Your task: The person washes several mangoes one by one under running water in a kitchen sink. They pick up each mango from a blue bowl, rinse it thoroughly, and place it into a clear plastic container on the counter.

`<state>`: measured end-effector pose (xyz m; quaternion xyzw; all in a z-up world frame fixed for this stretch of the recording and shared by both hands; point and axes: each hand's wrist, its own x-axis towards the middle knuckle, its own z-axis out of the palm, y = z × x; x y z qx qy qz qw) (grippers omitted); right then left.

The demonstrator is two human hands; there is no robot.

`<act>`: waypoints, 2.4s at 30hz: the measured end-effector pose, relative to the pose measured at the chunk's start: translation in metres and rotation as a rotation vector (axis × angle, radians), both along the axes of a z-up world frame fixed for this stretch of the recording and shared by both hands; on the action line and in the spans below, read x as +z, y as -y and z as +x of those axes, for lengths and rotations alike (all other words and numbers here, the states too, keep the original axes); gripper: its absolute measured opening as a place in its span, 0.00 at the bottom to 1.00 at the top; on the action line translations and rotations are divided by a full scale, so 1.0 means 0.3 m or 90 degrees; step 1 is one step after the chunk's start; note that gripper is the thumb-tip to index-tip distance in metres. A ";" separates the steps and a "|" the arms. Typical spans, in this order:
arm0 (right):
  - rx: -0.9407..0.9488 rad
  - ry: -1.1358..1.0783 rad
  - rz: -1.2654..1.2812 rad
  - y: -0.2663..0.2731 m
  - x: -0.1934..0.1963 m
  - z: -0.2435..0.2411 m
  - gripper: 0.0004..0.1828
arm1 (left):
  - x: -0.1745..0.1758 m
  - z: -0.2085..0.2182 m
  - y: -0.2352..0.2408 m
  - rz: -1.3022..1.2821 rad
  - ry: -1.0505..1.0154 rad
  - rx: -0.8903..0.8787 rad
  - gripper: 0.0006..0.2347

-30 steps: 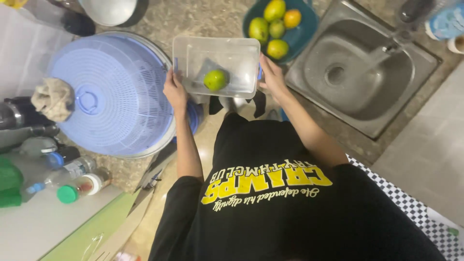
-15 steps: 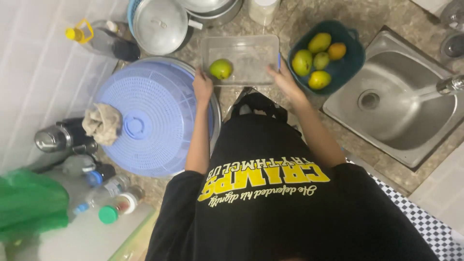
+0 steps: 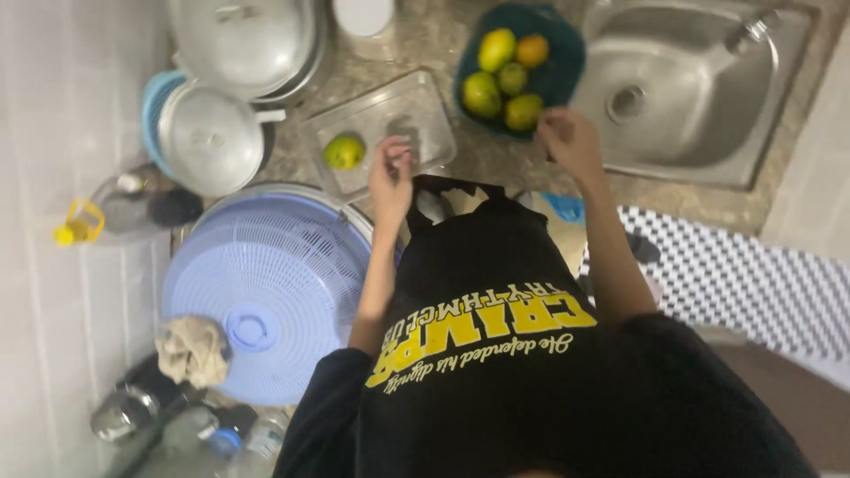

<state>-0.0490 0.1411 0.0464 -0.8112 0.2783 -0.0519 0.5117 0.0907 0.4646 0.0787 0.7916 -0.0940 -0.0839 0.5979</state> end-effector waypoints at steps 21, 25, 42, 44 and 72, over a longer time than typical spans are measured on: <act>0.130 -0.377 -0.416 0.076 0.026 0.266 0.52 | -0.535 -0.145 0.483 0.161 0.022 -0.372 0.32; 0.069 -0.109 -0.077 0.186 0.212 0.105 0.40 | -0.255 -0.095 0.532 0.276 -0.190 -0.414 0.29; -0.133 0.208 0.781 0.645 0.021 -0.349 0.36 | -0.321 -0.456 1.413 -0.121 -0.500 -0.283 0.25; -0.201 0.110 0.727 0.723 -0.096 -0.354 0.37 | -0.372 -0.472 1.468 -0.100 -0.286 -0.283 0.24; -0.464 0.220 0.745 0.839 -0.211 -0.177 0.32 | -0.548 -0.462 1.686 -0.036 0.079 -0.310 0.25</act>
